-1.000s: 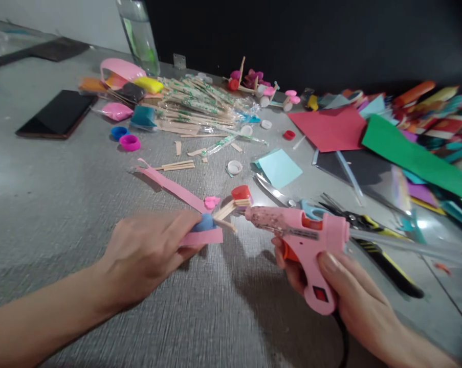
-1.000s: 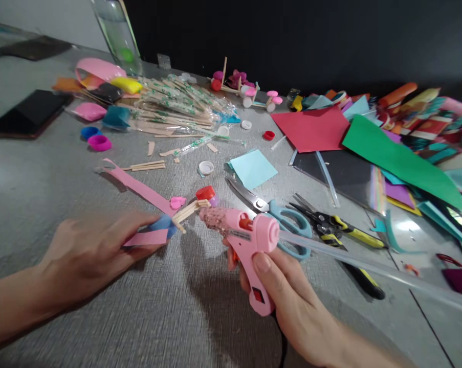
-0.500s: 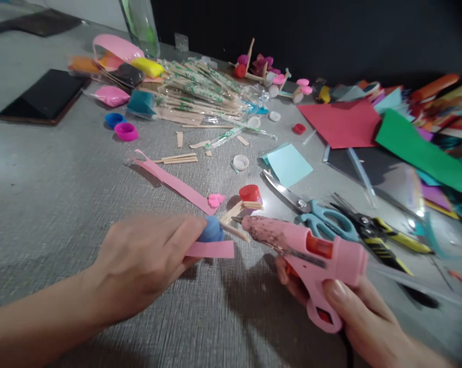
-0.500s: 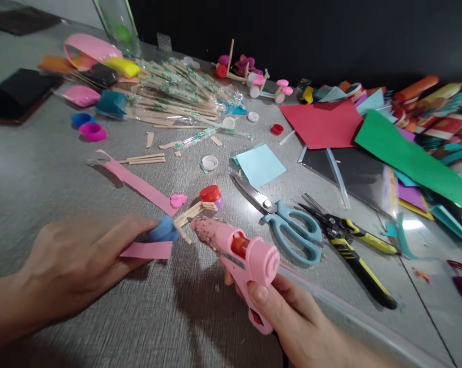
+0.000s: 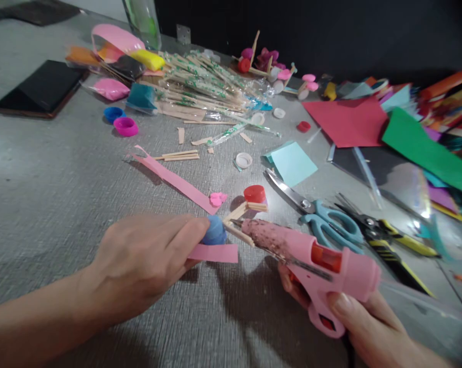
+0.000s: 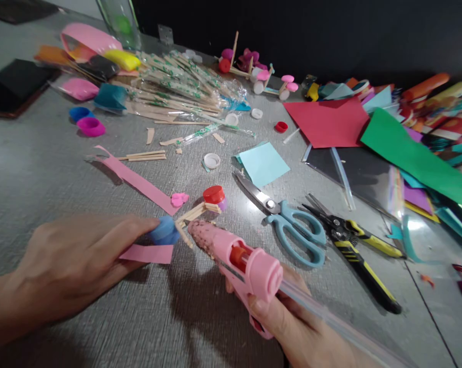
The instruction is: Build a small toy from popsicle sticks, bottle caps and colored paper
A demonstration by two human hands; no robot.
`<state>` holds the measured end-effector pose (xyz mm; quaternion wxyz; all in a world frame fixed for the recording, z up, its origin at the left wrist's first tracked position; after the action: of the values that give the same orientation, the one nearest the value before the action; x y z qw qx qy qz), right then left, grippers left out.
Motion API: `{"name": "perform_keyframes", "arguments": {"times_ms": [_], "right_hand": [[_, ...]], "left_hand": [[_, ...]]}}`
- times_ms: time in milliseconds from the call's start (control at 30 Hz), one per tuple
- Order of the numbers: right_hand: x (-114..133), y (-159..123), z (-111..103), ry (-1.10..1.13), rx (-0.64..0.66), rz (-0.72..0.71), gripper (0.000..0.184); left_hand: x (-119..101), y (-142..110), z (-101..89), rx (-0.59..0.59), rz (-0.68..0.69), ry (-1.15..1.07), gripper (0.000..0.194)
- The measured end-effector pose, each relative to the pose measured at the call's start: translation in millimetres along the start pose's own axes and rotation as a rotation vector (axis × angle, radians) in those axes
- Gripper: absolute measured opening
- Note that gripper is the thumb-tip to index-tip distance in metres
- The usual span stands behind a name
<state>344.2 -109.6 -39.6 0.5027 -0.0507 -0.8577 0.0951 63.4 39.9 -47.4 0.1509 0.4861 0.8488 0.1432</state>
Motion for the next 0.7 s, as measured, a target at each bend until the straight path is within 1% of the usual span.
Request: {"name": "perform_keyframes", "arguments": {"times_ms": [133,200,333,500,567,633,700], "right_hand": [[-1.4,-0.4,1.1,0.024,0.046,0.014,0.044],[-3.0,-1.5,0.9,0.037,0.047,0.024,0.046],[-7.3,-3.2,0.3,0.022,0.056,0.032,0.045],[-11.4,-5.0,2.3,0.060,0.052,0.041,0.046],[-10.9,-4.7,2.7,0.063,0.038,0.034,0.045],[-9.6,-3.8,1.5,0.046,-0.001,0.026,0.043],[-8.3,-2.7,0.3,0.039,-0.007,0.017,0.040]], "left_hand": [[0.3,0.0,0.8,0.012,-0.008,0.028,0.025],[0.6,-0.6,1.9,0.018,-0.015,0.046,0.027],[1.2,-0.6,3.0,0.022,-0.016,0.056,0.025],[1.3,-0.7,1.7,0.025,0.004,0.048,0.025],[1.8,-1.6,1.5,0.025,-0.005,0.034,0.025],[2.3,-2.3,1.6,0.020,-0.022,0.005,0.025],[2.5,-2.2,1.8,0.019,-0.039,-0.011,0.026]]}}
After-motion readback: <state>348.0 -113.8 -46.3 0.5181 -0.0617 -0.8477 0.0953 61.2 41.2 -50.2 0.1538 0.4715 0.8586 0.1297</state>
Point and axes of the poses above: each hand's wrist, its own y-axis towards the middle knuckle, its own z-axis out of the palm, x = y × z, the point moved 2 cm from there along y, towards the middle knuckle, and after that the axes turned 4 degrees about -y, right-handed, at the moved point
